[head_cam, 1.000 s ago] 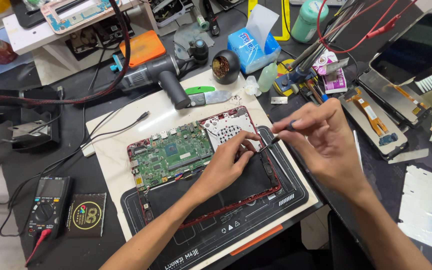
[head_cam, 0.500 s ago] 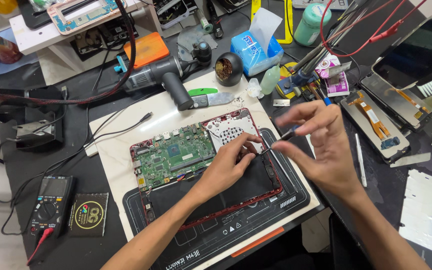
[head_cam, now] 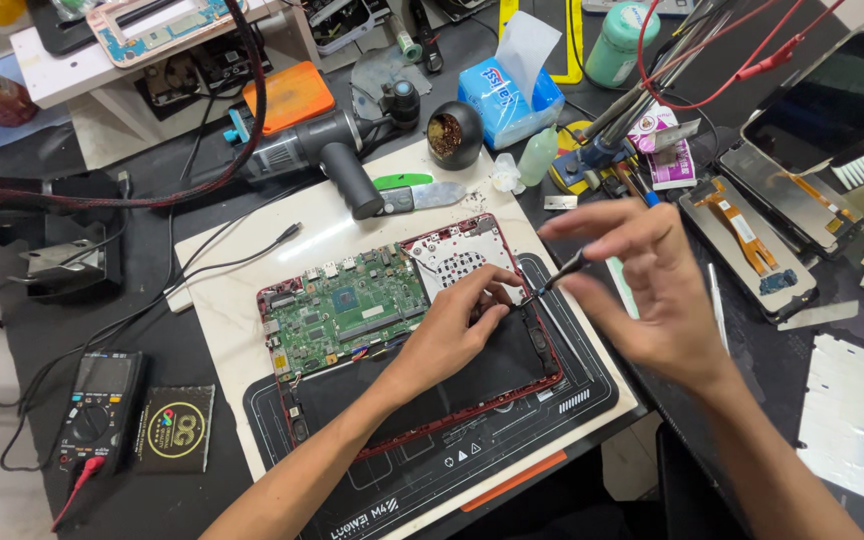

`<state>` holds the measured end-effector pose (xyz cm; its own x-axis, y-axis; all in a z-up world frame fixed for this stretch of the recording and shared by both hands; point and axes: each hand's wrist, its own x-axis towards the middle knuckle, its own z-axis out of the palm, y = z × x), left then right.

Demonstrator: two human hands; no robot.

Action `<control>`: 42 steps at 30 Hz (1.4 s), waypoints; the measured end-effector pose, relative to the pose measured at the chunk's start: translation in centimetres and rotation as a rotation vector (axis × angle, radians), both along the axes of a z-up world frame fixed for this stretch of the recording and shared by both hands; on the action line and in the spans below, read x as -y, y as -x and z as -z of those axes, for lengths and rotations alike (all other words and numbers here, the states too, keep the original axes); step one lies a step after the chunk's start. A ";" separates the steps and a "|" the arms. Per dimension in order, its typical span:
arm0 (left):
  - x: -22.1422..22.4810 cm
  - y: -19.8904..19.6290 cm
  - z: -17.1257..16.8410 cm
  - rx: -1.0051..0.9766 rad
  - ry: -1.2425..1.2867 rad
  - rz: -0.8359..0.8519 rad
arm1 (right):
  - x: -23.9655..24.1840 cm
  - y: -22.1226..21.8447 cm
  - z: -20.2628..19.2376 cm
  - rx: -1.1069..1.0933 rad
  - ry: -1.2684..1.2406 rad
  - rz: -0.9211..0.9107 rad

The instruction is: The person prys open the bottom case of a laptop with a tool, removes a battery unit by hand, and then uses a screwdriver to loosen screws and disconnect small internal cables from the motherboard.

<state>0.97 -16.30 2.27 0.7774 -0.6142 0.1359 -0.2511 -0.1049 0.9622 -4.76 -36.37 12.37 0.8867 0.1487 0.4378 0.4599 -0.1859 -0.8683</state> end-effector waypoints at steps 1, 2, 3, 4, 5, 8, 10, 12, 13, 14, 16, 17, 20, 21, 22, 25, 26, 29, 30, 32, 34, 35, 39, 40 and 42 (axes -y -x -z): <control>0.0 0.0 0.0 0.001 0.003 0.003 | -0.1 -0.2 0.1 0.080 0.042 0.017; 0.0 0.0 0.0 -0.005 0.004 0.003 | 0.0 -0.1 0.2 0.030 0.000 -0.012; 0.0 0.0 0.1 -0.011 0.005 0.003 | 0.2 0.0 0.4 -0.020 -0.042 -0.042; 0.0 0.0 0.1 -0.017 0.007 0.001 | 0.4 0.1 0.5 -0.069 -0.083 -0.074; 0.1 0.0 0.2 -0.015 0.004 0.002 | 0.5 0.2 0.6 -0.103 -0.101 -0.075; 0.0 0.0 0.1 -0.005 0.011 0.000 | 0.7 0.1 0.8 -0.108 -0.114 -0.069; 0.1 0.0 0.0 0.000 0.036 0.011 | 0.7 0.0 1.0 0.014 -0.065 -0.032; 0.1 -0.1 -0.1 -0.006 0.002 0.004 | 1.0 0.2 0.9 -0.098 -0.100 -0.067; 0.0 0.0 -0.1 -0.011 -0.014 0.000 | 1.1 0.2 0.9 -0.155 -0.117 -0.086; 0.0 0.0 -0.1 -0.007 -0.011 -0.003 | 1.1 0.1 0.9 -0.109 -0.092 -0.095; 0.0 0.0 -0.1 0.002 -0.006 -0.003 | 1.1 0.1 1.0 -0.015 -0.042 -0.110; 0.0 0.0 -0.1 0.005 -0.003 0.000 | 1.0 0.1 1.1 -0.040 -0.062 -0.080; 0.0 0.0 -0.1 0.006 0.002 0.003 | 0.8 0.3 1.2 -0.105 -0.082 -0.015; 0.0 0.0 -0.1 0.004 0.001 0.001 | 0.8 0.3 1.2 -0.121 -0.062 -0.009; 0.0 0.0 -0.1 0.001 0.000 -0.002 | 0.8 0.3 1.1 -0.137 -0.042 -0.005; 0.0 0.0 -0.1 0.004 -0.012 -0.004 | 0.6 0.2 1.0 -0.051 -0.062 -0.055; 0.0 0.0 -0.1 0.007 -0.011 -0.003 | 0.5 0.1 0.9 -0.062 -0.087 -0.044; 0.0 0.0 0.0 0.010 -0.007 0.000 | 0.5 0.2 0.7 -0.119 -0.110 -0.026; 0.0 0.0 0.0 0.009 -0.005 -0.002 | 0.8 0.4 0.4 -0.149 -0.082 -0.034; -0.1 0.0 0.0 0.012 0.003 -0.002 | 0.6 0.1 0.4 -0.096 -0.007 -0.040; 0.0 0.0 0.0 0.018 0.016 0.004 | 0.3 -0.1 0.5 0.070 0.087 -0.034; 0.0 0.0 -0.1 0.015 0.005 0.004 | 0.3 -0.1 0.6 0.047 0.079 -0.007; 0.0 0.0 -0.2 0.020 0.008 0.005 | 0.1 -0.3 0.8 -0.031 0.019 0.072; -0.1 0.1 -0.2 0.024 0.020 0.006 | 0.3 -0.3 0.7 -0.049 -0.002 0.084; -0.1 0.0 -0.1 0.019 0.012 0.006 | 0.8 -0.2 0.4 -0.041 -0.031 0.105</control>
<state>0.95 -16.22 2.37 0.7707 -0.6173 0.1582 -0.2702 -0.0918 0.9584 -4.52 -37.13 12.01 0.9139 0.0412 0.4038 0.4033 -0.2036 -0.8921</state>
